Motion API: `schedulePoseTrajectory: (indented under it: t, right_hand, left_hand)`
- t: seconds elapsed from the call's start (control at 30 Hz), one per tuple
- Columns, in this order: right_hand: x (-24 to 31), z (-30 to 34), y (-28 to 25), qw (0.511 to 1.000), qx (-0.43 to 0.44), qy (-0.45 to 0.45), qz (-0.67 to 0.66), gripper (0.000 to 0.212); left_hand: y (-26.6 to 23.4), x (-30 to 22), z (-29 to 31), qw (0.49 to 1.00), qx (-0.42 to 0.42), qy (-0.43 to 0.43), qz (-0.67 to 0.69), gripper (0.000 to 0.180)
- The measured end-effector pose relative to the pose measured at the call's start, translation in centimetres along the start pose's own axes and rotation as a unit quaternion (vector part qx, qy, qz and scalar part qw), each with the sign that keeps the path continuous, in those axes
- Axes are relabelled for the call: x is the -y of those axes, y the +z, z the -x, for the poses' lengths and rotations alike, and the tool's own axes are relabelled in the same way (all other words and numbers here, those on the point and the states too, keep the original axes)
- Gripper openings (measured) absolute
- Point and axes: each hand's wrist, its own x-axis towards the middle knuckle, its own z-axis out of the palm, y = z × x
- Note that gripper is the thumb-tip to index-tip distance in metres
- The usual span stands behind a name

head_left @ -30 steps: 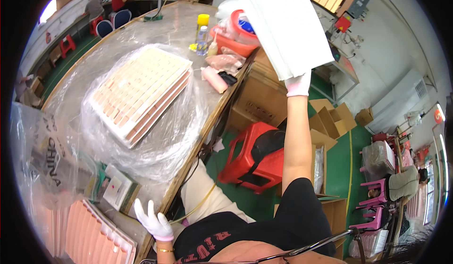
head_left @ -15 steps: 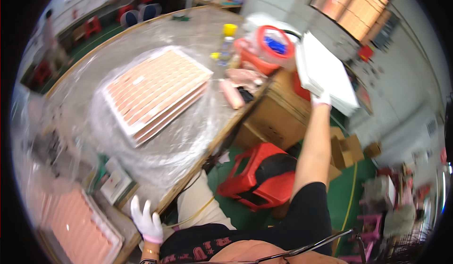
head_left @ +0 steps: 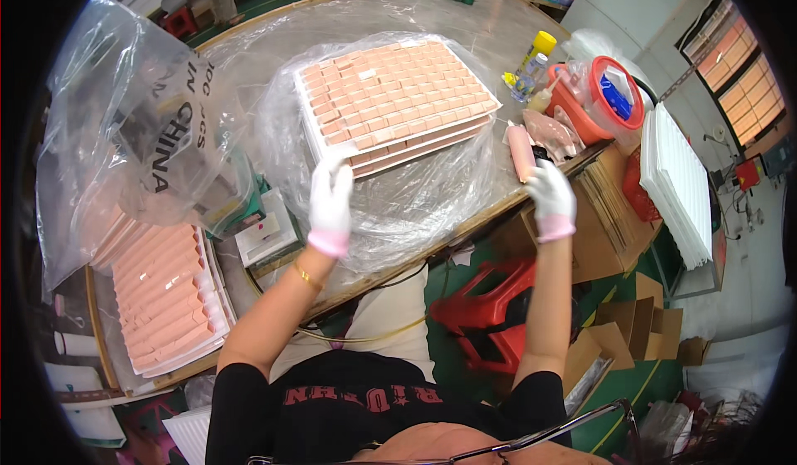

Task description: Placing small pink components into compartmentalized white trays and stacking the trays.

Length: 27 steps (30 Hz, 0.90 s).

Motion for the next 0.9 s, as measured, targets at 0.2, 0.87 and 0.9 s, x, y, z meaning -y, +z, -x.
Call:
schedulePoseTrajectory:
  t: [0.2,0.87,0.9]
  right_hand:
    - [-5.5,-2.8,7.3,0.986,0.083,0.140,0.017,0.040]
    - [-9.7,-9.0,10.1,0.981,-0.036,0.157,-0.104,0.041]
    - [-9.5,-8.6,11.1,0.979,-0.028,0.155,-0.133,0.041]
  left_hand:
    - [2.7,4.0,-7.9,0.961,-0.164,-0.097,0.200,0.031]
    - [0.9,13.5,-27.3,0.916,-0.119,-0.235,-0.303,0.049]
    - [0.1,12.0,-27.4,0.908,-0.043,-0.255,-0.330,0.046]
